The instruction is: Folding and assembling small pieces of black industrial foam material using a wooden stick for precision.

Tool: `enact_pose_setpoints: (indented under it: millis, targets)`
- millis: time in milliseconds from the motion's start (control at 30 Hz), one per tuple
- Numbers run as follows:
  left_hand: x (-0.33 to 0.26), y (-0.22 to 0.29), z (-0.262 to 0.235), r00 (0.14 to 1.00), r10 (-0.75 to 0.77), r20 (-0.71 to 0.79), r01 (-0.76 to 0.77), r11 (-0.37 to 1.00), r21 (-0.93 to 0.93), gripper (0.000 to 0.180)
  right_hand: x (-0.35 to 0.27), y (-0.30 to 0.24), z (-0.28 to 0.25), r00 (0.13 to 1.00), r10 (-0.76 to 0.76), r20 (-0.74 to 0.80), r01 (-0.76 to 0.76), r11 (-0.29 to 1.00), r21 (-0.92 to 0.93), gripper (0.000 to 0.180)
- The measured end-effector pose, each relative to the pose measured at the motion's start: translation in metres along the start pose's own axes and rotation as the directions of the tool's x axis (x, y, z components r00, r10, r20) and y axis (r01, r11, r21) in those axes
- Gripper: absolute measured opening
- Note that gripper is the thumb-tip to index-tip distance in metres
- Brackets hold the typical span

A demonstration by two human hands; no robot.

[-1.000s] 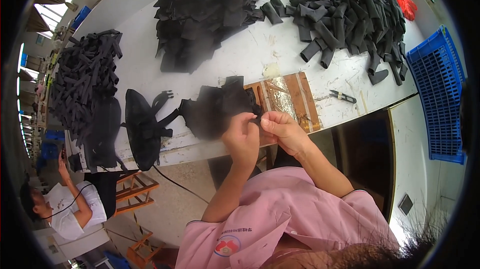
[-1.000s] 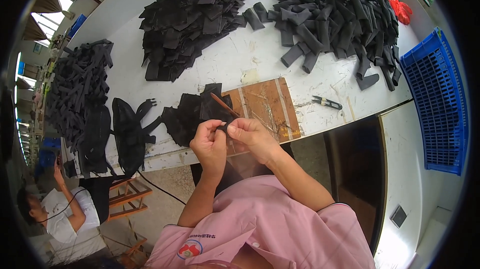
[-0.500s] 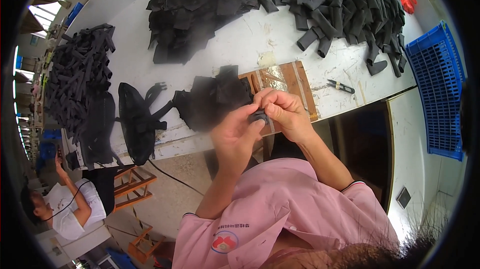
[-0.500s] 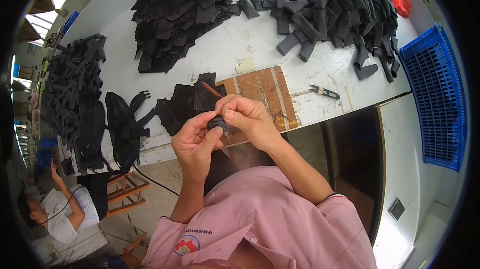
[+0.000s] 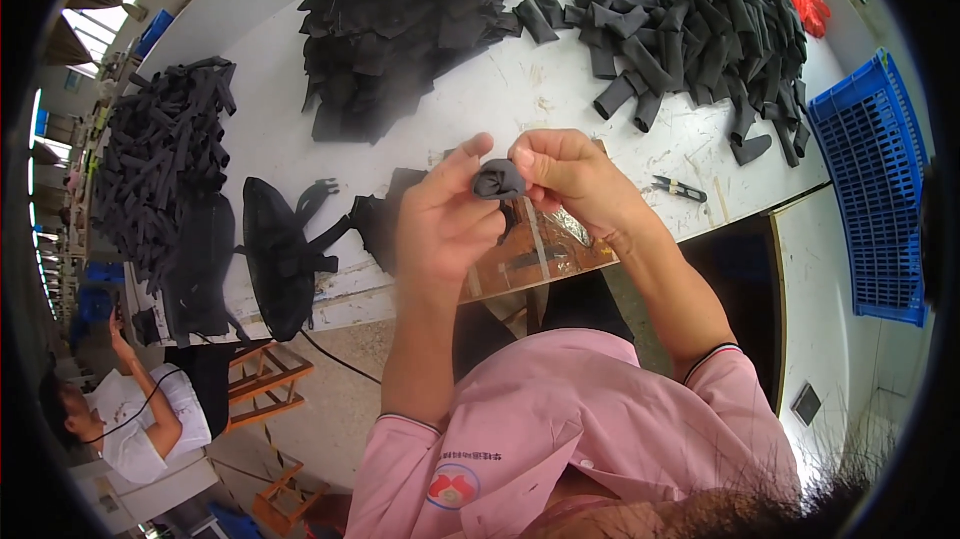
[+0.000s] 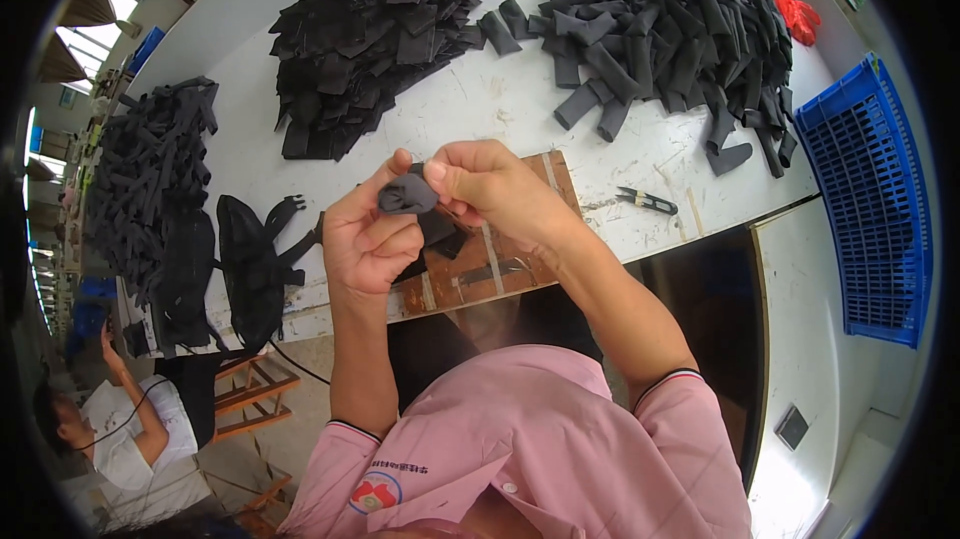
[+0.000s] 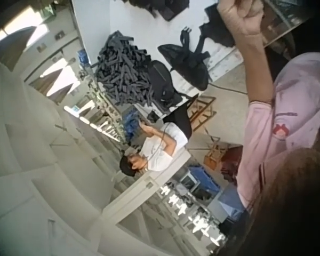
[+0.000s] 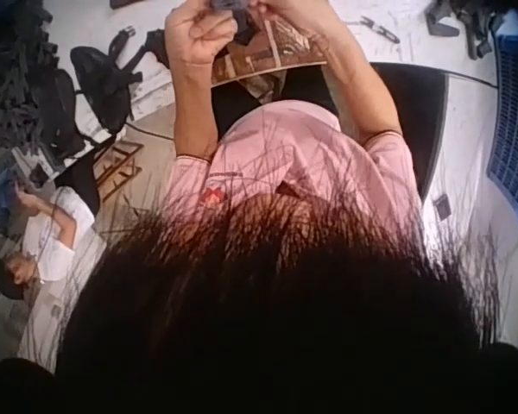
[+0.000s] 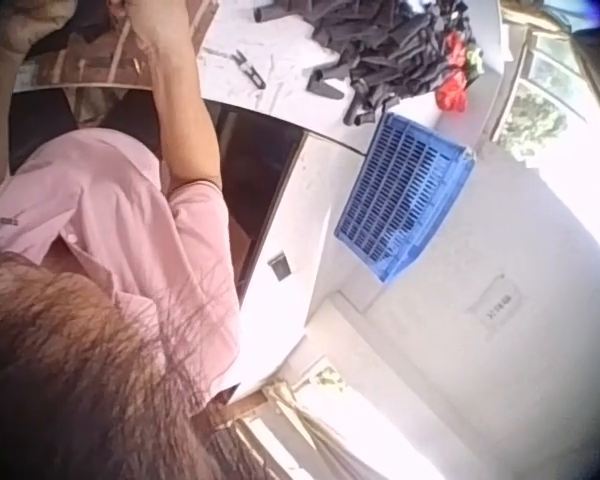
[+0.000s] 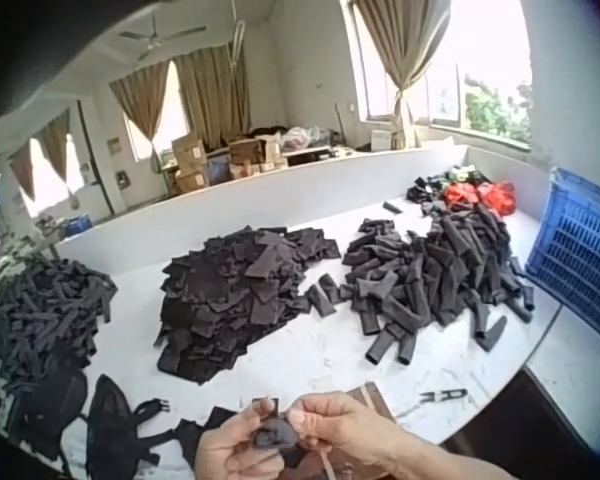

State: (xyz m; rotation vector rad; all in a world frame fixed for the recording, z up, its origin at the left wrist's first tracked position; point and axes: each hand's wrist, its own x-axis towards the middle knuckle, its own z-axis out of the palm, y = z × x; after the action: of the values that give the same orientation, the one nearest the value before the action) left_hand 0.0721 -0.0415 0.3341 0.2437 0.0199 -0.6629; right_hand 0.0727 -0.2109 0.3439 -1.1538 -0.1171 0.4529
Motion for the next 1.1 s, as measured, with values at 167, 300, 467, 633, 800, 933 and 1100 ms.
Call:
enact_pose_setpoints:
  millis: [167,300,467,633,800,933,1100]
  targets:
    - [0.004,-0.014,-0.016,0.951,0.15,-0.272,-0.053,0.942,0.331,0.028,0.005,0.032,-0.018,0.997,0.078,-0.007,-0.079,0.985,-0.156,0.028]
    - [-0.004,-0.026,-0.034,0.959,0.227,-0.171,-0.14,0.901,0.412,0.034,0.003,0.047,-0.028,0.993,0.078,0.092,-0.072,0.995,-0.067,0.027]
    - [-0.013,-0.037,0.004,0.881,0.465,0.092,-0.368,0.549,0.75,0.047,0.011,0.016,-0.02,0.963,-0.07,0.261,0.103,0.988,-0.115,0.027]
    - [-0.01,-0.035,-0.032,0.936,0.297,-0.188,-0.139,0.804,0.579,0.033,0.018,0.061,-0.043,0.968,0.022,0.251,-0.001,0.997,-0.083,0.029]
    - [-0.004,-0.038,-0.009,0.735,0.655,0.176,-0.268,0.042,0.962,0.031,0.009,0.053,-0.036,0.998,-0.034,0.057,0.051,0.946,-0.319,0.033]
    - [-0.005,-0.033,-0.005,0.691,0.645,0.328,-0.401,-0.036,0.916,0.016,-0.002,0.03,-0.016,0.868,-0.492,-0.062,0.378,0.737,-0.561,0.035]
    - [-0.013,-0.037,-0.022,0.691,0.722,0.037,-0.449,0.388,0.805,0.013,-0.004,0.017,-0.008,0.854,-0.391,0.343,0.361,-0.03,-0.932,0.034]
